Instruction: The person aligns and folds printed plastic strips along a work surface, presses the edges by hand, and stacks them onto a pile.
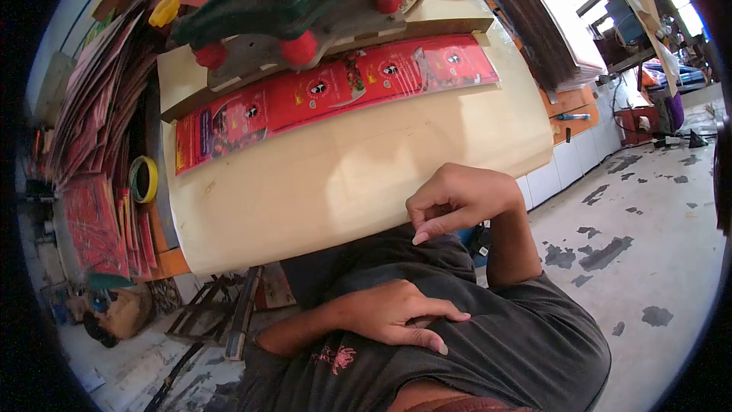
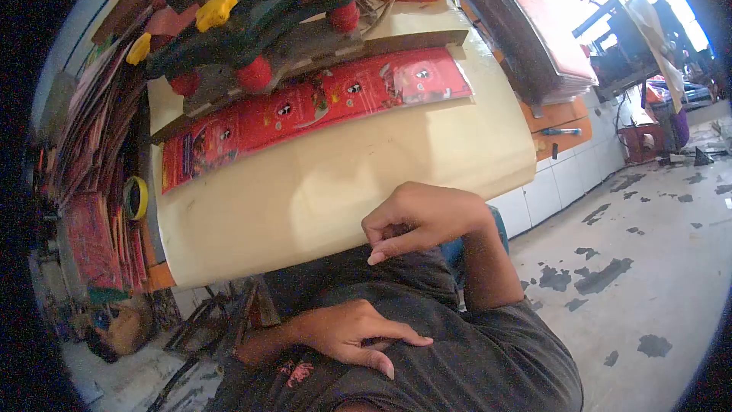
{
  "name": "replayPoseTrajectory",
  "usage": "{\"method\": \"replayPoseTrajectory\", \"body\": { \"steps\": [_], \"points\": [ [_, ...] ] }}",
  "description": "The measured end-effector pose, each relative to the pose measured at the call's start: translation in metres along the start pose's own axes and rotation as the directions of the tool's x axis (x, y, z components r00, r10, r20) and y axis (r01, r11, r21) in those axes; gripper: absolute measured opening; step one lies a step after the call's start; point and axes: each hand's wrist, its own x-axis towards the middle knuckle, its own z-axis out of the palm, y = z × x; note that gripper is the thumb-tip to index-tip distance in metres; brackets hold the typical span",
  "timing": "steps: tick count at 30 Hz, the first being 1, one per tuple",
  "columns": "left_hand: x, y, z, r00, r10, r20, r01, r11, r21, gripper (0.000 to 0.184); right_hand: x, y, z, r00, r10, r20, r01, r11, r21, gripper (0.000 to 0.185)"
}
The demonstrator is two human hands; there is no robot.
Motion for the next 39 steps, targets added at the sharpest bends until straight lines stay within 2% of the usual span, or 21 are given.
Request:
{"method": "replayPoseTrajectory", "body": {
  "steps": [7,10,12,15,25,27,37,39],
  "points": [
    [0.001,-0.005,0.003,1.000,0.011,0.004,-0.012,1.000,0.017,0.052,0.000,0.001,0.002,0.999,-0.027,-0.027,0.027,1.000,0.014,0.022],
    [0.002,-0.006,0.004,1.000,-0.023,-0.002,0.023,1.000,0.010,0.045,0.000,0.003,0.001,0.999,-0.042,-0.012,0.042,0.999,-0.015,0.023],
    [0.002,-0.006,0.002,0.998,-0.052,0.022,0.051,0.996,0.068,0.037,0.000,0.004,0.002,0.998,-0.065,-0.012,0.065,0.998,-0.018,0.024],
    [0.002,-0.007,0.004,1.000,-0.028,-0.005,0.028,0.999,0.028,0.034,0.000,0.004,0.001,0.998,-0.059,-0.002,0.059,0.997,-0.042,0.025],
    [0.002,-0.002,0.001,0.999,-0.042,-0.014,0.043,0.997,0.057,0.028,0.001,0.003,0.001,0.999,-0.054,0.000,0.054,0.998,-0.026,0.025],
    [0.002,-0.004,0.000,0.991,-0.131,0.025,0.129,0.988,0.084,0.026,0.001,0.004,0.001,0.999,-0.045,0.002,0.045,0.999,-0.014,0.025],
    [0.000,-0.012,0.005,0.997,-0.073,0.014,0.072,0.996,0.053,0.028,0.002,0.001,-0.001,0.997,-0.073,0.024,0.073,0.997,-0.028,0.024],
    [-0.001,-0.013,0.006,0.997,-0.059,-0.048,0.059,0.998,-0.009,0.029,0.001,0.003,0.000,0.997,-0.067,0.045,0.067,0.998,-0.004,0.025]
  ]
}}
